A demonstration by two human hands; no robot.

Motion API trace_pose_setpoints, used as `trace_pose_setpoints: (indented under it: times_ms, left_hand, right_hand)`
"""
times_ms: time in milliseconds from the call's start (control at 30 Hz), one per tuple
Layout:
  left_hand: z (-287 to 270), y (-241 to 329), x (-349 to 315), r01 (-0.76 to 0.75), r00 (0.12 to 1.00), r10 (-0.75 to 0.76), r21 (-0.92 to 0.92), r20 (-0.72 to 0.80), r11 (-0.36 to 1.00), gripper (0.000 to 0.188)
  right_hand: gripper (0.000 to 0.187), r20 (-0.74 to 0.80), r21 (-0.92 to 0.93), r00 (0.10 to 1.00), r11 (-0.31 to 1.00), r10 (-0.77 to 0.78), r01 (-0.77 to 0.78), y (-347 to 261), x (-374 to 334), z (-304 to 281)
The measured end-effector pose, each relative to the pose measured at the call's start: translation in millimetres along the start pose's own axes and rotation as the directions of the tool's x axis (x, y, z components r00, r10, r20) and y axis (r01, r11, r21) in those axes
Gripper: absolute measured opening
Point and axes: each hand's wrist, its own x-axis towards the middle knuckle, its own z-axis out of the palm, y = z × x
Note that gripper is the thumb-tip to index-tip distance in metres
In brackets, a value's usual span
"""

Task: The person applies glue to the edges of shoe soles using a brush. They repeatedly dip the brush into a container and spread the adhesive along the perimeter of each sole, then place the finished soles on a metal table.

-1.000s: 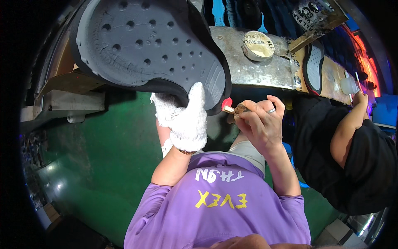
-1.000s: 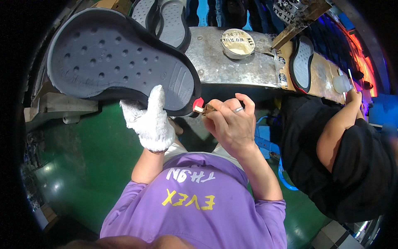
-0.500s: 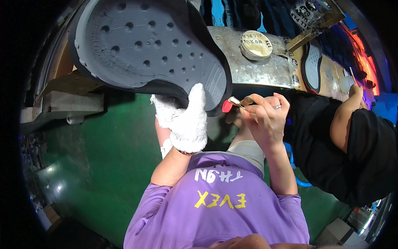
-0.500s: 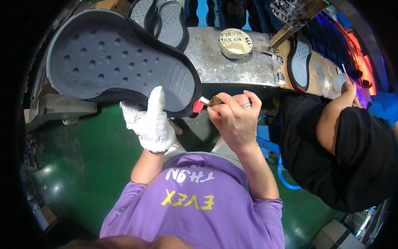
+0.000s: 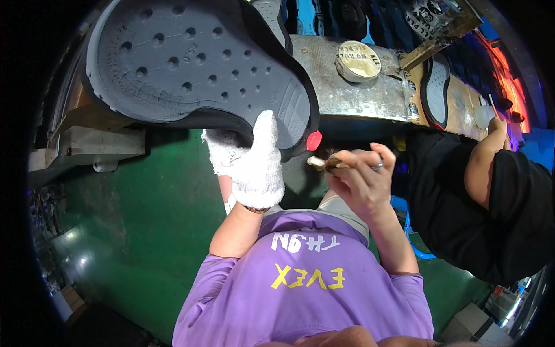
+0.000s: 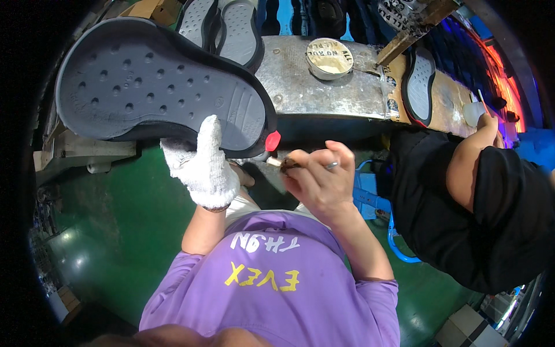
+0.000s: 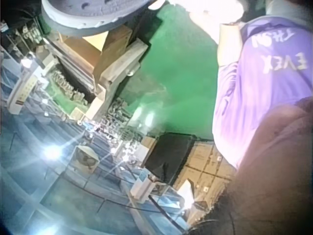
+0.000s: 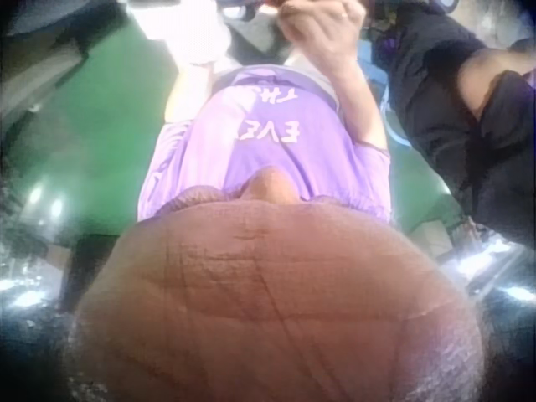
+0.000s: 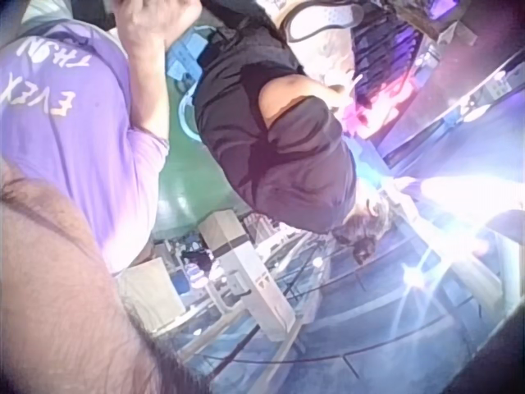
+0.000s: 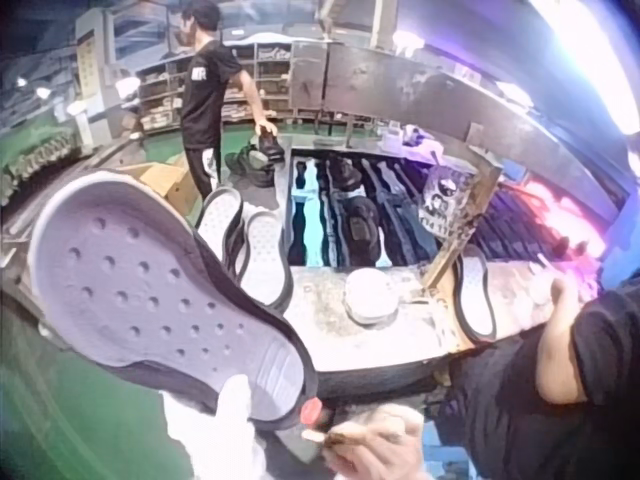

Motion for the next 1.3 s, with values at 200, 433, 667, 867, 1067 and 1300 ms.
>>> trace_pose_setpoints:
  times_ms: [200,433,667,867,1067,1300]
  left_hand:
    - [12.8,10.7,-7.1,0.028,0.995,-0.032,-0.046,-0.098,0.999,0.042]
    - [1.8,4.9,-8.2,0.073,0.996,-0.074,-0.017,-0.053,0.997,0.05]
    - [-0.2,-5.7,-7.6,0.034,0.997,-0.026,0.112,-0.072,0.993,0.064]
    - [1.9,-4.9,-10.7,-0.01,0.998,0.018,0.141,-0.061,0.99,0.05]
    - [11.5,1.0,-10.7,0.001,0.994,0.015,0.144,-0.112,0.99,0.049]
    - [-1.8,-3.5,-11.9,0.095,0.995,-0.09,0.276,-0.03,0.956,0.065]
  right_hand:
    - [0.022,-0.071,-0.039,0.997,0.999,0.01,-0.013,3.4,4.3,6.0]
    - [0.028,-0.089,-0.077,0.994,0.994,0.065,-0.072,11.7,-1.3,9.4]
    - [0.023,-0.036,-0.119,0.998,0.992,0.046,-0.05,-2.9,4.5,4.3]
    - [0.025,-0.066,-0.11,0.994,0.989,0.091,-0.098,14.3,-2.3,9.4]
    - [0.022,-0.097,-0.157,0.993,0.984,0.064,-0.079,3.5,3.0,11.9]
    - [0.021,-0.078,-0.178,0.993,0.979,0.088,-0.1,9.6,2.2,10.5]
